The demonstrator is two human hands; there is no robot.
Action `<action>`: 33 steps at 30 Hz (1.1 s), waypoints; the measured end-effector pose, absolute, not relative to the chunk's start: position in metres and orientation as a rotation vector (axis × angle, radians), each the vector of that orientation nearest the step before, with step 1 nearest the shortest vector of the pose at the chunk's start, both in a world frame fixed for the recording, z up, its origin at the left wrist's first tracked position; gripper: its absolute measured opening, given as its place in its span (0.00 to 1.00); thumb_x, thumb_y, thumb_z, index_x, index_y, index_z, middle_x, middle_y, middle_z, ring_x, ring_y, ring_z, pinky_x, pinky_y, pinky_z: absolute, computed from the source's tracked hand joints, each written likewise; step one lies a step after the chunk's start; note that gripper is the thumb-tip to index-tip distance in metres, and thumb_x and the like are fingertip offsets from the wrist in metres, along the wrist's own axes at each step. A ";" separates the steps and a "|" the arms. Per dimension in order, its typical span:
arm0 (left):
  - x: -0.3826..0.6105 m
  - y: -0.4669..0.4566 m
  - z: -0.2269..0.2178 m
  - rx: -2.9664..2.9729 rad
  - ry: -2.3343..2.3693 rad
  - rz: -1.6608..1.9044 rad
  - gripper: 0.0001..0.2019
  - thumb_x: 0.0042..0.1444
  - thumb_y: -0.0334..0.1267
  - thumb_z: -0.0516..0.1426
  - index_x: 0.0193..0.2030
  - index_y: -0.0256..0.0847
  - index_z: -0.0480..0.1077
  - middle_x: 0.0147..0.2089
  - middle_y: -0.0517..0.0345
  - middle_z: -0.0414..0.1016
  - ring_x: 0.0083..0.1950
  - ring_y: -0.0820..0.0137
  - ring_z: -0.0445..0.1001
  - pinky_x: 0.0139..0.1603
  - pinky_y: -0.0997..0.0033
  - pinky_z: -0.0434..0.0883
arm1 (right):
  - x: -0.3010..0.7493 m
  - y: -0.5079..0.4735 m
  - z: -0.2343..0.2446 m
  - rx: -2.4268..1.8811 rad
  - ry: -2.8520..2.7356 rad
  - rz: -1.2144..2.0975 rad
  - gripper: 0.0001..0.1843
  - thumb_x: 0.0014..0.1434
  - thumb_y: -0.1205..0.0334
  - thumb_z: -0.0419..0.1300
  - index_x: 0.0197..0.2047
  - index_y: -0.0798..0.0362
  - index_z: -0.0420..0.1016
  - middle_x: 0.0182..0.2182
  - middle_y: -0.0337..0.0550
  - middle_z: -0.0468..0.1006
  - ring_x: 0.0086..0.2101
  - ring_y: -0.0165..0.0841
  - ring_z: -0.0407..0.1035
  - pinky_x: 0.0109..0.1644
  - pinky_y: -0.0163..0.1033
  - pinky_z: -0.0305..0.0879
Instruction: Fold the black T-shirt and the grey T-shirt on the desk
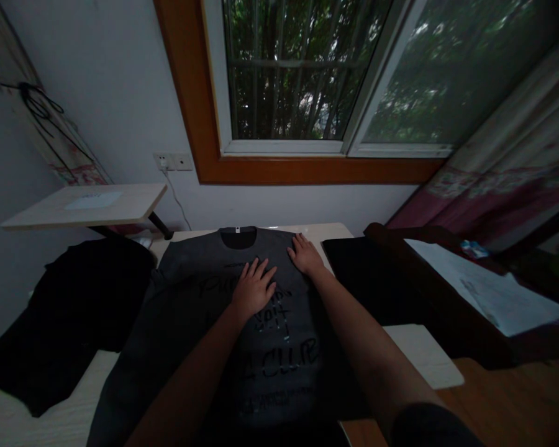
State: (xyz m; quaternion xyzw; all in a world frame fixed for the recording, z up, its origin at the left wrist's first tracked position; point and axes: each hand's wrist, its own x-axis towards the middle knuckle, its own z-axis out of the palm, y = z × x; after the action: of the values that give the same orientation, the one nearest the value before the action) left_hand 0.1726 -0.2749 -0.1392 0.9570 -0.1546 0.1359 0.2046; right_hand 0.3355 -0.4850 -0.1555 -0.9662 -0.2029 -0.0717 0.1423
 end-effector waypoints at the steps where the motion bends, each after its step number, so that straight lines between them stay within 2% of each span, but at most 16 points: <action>1: 0.173 -0.274 -0.140 2.676 -0.425 0.379 0.24 0.66 0.45 0.54 0.69 0.53 0.65 0.75 0.52 0.59 0.76 0.52 0.52 0.75 0.42 0.49 | 0.337 -0.486 -0.156 -2.774 -0.593 -0.206 0.34 0.72 0.50 0.44 0.71 0.66 0.59 0.73 0.61 0.53 0.72 0.47 0.42 0.73 0.58 0.43; 4: 0.176 -0.273 -0.141 2.696 -0.401 0.383 0.23 0.66 0.44 0.54 0.68 0.52 0.66 0.75 0.51 0.58 0.76 0.54 0.54 0.75 0.44 0.50 | 0.338 -0.495 -0.156 -2.666 -0.611 -0.212 0.33 0.72 0.52 0.43 0.70 0.66 0.61 0.72 0.60 0.56 0.71 0.46 0.47 0.74 0.55 0.47; 9: 0.178 -0.272 -0.142 2.689 -0.388 0.388 0.21 0.66 0.41 0.54 0.65 0.54 0.68 0.72 0.54 0.62 0.73 0.58 0.58 0.75 0.48 0.51 | 0.324 -0.518 -0.159 -2.451 -0.510 -0.269 0.32 0.71 0.51 0.41 0.70 0.59 0.63 0.68 0.56 0.64 0.68 0.43 0.57 0.72 0.54 0.53; 12: 0.181 -0.271 -0.141 2.663 -0.353 0.396 0.21 0.66 0.40 0.54 0.65 0.51 0.68 0.70 0.52 0.64 0.69 0.58 0.62 0.72 0.51 0.57 | 0.303 -0.529 -0.161 -2.409 -0.494 -0.286 0.32 0.72 0.48 0.40 0.69 0.57 0.63 0.66 0.57 0.67 0.66 0.43 0.60 0.72 0.54 0.55; 15: 0.190 -0.269 -0.142 2.641 -0.154 0.415 0.21 0.65 0.41 0.55 0.64 0.46 0.69 0.66 0.47 0.67 0.66 0.58 0.64 0.67 0.55 0.62 | 0.274 -0.538 -0.162 -2.410 -0.554 -0.309 0.32 0.72 0.46 0.40 0.70 0.54 0.62 0.66 0.55 0.67 0.66 0.44 0.60 0.71 0.55 0.56; 19: 0.207 -0.268 -0.141 2.595 0.083 0.425 0.22 0.64 0.44 0.57 0.64 0.43 0.68 0.61 0.45 0.70 0.63 0.55 0.65 0.65 0.56 0.63 | 0.235 -0.551 -0.159 -2.490 -0.595 -0.308 0.32 0.73 0.45 0.42 0.71 0.54 0.59 0.68 0.57 0.64 0.67 0.44 0.59 0.72 0.55 0.55; 22: 0.220 -0.271 -0.138 2.535 0.225 0.357 0.25 0.61 0.45 0.59 0.64 0.42 0.67 0.62 0.42 0.69 0.64 0.52 0.65 0.64 0.54 0.63 | 0.213 -0.560 -0.156 -2.539 -0.602 -0.297 0.34 0.71 0.47 0.47 0.73 0.56 0.55 0.68 0.59 0.62 0.67 0.45 0.58 0.72 0.55 0.55; 25: 0.227 -0.278 -0.134 2.485 0.278 0.296 0.29 0.58 0.43 0.62 0.65 0.39 0.65 0.59 0.39 0.72 0.61 0.53 0.70 0.61 0.54 0.66 | 0.201 -0.565 -0.155 -2.534 -0.594 -0.270 0.39 0.66 0.52 0.54 0.75 0.57 0.49 0.69 0.60 0.60 0.67 0.47 0.57 0.71 0.55 0.55; 30: 0.225 -0.297 -0.132 2.414 0.198 0.206 0.34 0.54 0.42 0.65 0.67 0.40 0.62 0.55 0.42 0.77 0.55 0.57 0.76 0.57 0.61 0.69 | 0.197 -0.567 -0.157 -2.472 -0.505 -0.282 0.44 0.60 0.60 0.55 0.76 0.53 0.43 0.66 0.56 0.66 0.64 0.45 0.63 0.67 0.54 0.61; 33: 0.223 -0.305 -0.131 2.355 0.165 0.190 0.30 0.57 0.38 0.62 0.66 0.42 0.63 0.48 0.49 0.79 0.51 0.61 0.78 0.54 0.65 0.71 | 0.197 -0.567 -0.155 -2.461 -0.455 -0.335 0.41 0.61 0.60 0.55 0.76 0.51 0.47 0.61 0.54 0.71 0.60 0.46 0.66 0.64 0.55 0.63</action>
State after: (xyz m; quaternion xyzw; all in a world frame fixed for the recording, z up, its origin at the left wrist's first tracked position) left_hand 0.2233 -0.3053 -0.1313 0.9209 0.0645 0.0742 0.3773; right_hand 0.1972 -0.5666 -0.1551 -0.9288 -0.1716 -0.1265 0.3032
